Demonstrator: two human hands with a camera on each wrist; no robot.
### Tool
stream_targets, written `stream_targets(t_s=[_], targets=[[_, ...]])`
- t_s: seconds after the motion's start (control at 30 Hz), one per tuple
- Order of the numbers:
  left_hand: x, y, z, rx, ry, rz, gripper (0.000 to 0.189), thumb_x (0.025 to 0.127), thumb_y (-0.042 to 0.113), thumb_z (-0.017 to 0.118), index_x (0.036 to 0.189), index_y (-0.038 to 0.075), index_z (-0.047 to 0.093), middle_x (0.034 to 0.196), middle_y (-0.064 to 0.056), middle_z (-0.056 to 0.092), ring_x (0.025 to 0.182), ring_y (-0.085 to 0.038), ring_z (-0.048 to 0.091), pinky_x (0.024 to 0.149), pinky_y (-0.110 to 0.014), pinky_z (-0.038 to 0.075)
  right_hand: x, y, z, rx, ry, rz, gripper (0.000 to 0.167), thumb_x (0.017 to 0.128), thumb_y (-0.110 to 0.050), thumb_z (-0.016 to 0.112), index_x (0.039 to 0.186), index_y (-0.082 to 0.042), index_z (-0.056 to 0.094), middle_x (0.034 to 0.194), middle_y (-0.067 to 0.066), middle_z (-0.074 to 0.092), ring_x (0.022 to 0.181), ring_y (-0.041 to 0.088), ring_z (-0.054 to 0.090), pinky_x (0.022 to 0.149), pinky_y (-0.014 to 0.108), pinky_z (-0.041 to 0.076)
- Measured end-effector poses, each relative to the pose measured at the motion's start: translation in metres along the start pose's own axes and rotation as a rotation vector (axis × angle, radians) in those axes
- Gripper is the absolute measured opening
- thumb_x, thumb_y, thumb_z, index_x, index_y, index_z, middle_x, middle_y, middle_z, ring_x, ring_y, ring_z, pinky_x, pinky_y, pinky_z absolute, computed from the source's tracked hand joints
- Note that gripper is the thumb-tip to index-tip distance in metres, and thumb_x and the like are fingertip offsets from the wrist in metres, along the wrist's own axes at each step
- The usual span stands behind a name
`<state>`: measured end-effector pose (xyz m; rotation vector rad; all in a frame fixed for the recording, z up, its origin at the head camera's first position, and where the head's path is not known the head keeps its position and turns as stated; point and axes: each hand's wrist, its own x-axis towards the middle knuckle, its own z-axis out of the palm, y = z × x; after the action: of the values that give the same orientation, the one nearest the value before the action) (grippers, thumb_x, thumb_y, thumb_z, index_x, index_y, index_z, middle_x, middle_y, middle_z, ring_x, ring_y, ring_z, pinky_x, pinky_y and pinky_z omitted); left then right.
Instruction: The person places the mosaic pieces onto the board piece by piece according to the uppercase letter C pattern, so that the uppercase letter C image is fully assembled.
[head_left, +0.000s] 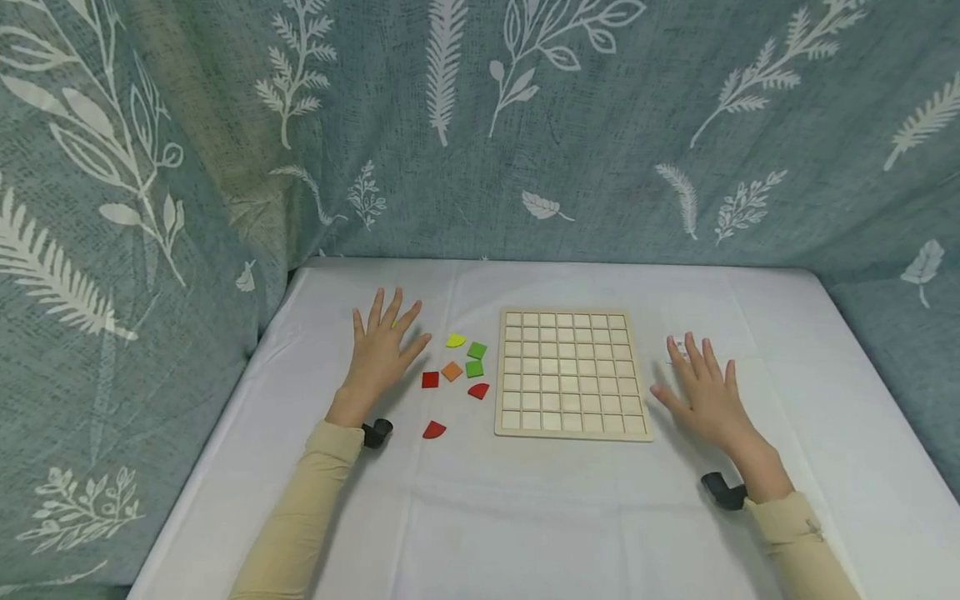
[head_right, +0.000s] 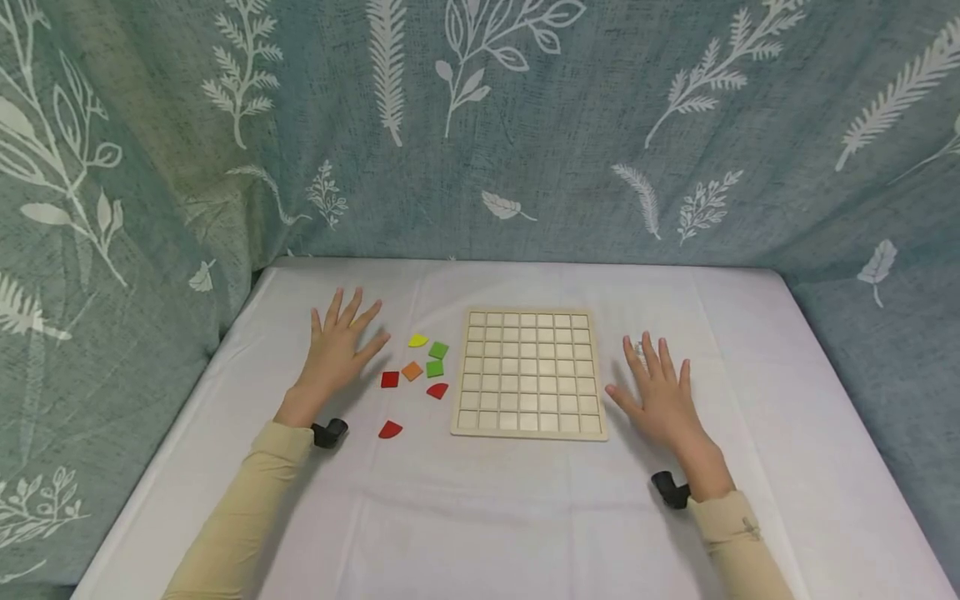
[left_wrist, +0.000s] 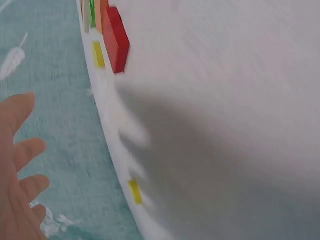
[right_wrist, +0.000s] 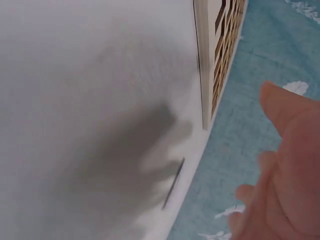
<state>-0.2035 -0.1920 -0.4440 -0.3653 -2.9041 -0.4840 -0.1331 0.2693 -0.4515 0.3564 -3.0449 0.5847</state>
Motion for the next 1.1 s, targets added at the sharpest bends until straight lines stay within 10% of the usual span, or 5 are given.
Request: stream_targets(t_s=[0.5,1.1], targets=[[0.005,-0.051,-0.002,-0.055,-0.066,-0.134,0.052,0.090,0.030,0.059,0.134,0.004,0.048,0.145,-0.027,0.029,0.136,-0.048,0.015,0.100,-0.070,0.014,-0.009,-0.007,0.018,0.095,-0.208,0.009,0.076,0.093,-0.043,0.048,0.149,-0.006,0.011,0.150,0.031,0.005,0.135,0.053,0.000,0.098,0.073,0.002],[0.021,-0.065,0.000,-0.098,-0.138,-0.194,0.041,0.087,0.028,0.064,0.119,0.003,0.060,0.130,-0.024,0.048,0.118,-0.045,0.044,0.091,-0.056,0.040,-0.014,-0.001,0.021,0.103,-0.266,0.032,0.070,0.093,-0.047,0.045,0.146,-0.005,0.025,0.150,0.030,0.005,0.136,0.051,-0.002,0.099,0.071,-0.004]])
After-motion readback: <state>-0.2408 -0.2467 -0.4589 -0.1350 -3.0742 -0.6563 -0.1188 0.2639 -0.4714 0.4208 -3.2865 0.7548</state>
